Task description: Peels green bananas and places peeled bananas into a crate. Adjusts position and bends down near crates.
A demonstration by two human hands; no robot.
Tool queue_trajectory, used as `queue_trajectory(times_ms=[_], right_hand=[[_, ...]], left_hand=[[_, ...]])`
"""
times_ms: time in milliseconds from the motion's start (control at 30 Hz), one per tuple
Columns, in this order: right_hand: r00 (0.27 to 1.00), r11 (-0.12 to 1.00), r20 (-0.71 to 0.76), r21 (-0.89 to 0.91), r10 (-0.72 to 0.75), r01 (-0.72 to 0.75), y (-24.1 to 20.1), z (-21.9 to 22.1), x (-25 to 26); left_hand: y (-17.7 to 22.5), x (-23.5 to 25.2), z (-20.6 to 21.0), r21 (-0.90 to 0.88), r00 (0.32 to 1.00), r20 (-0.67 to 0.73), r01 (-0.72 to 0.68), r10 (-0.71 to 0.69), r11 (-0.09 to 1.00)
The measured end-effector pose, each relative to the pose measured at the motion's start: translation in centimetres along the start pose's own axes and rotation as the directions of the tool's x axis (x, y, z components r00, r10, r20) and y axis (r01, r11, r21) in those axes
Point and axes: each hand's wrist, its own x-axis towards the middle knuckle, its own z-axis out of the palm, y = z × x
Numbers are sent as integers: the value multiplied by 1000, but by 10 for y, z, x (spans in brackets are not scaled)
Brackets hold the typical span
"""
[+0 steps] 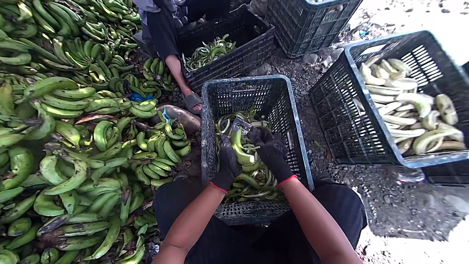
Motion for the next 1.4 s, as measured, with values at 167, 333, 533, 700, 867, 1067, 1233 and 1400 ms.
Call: queue_trajectory(times_ms=[167, 333, 533, 700, 867, 1067, 1233, 1400], right_hand=[[993, 986, -73, 136, -89, 98, 26, -24, 3], [983, 965, 74, 217, -169, 150, 4, -37, -8], [902, 956, 318, 99, -293, 276, 0, -14, -27], [899, 947, 301, 56, -319, 317, -5, -23, -44], [934, 961, 232, 116, -271, 250, -7, -19, -32], [983, 983, -27, 21, -181, 181, 5, -18, -13], [982, 983, -40, -35, -184, 183, 9, -20, -6], [989, 989, 77, -60, -129, 134, 1, -7, 2]], left_hand=[[13, -7, -5, -163, 983, 137, 143, -121, 976], [32, 14, -29, -139, 976, 213, 81, -50, 987], [34, 21, -49, 157, 924, 52, -382, 378, 911], [42, 25, -51, 19, 886, 37, -463, 462, 886], [24, 24, -45, -118, 857, 258, -430, 445, 895], [27, 3, -21, -100, 942, 308, 168, -130, 981], [33, -1, -18, -127, 903, 355, 302, -241, 945], [18, 5, -48, -144, 879, 428, 293, -207, 945]])
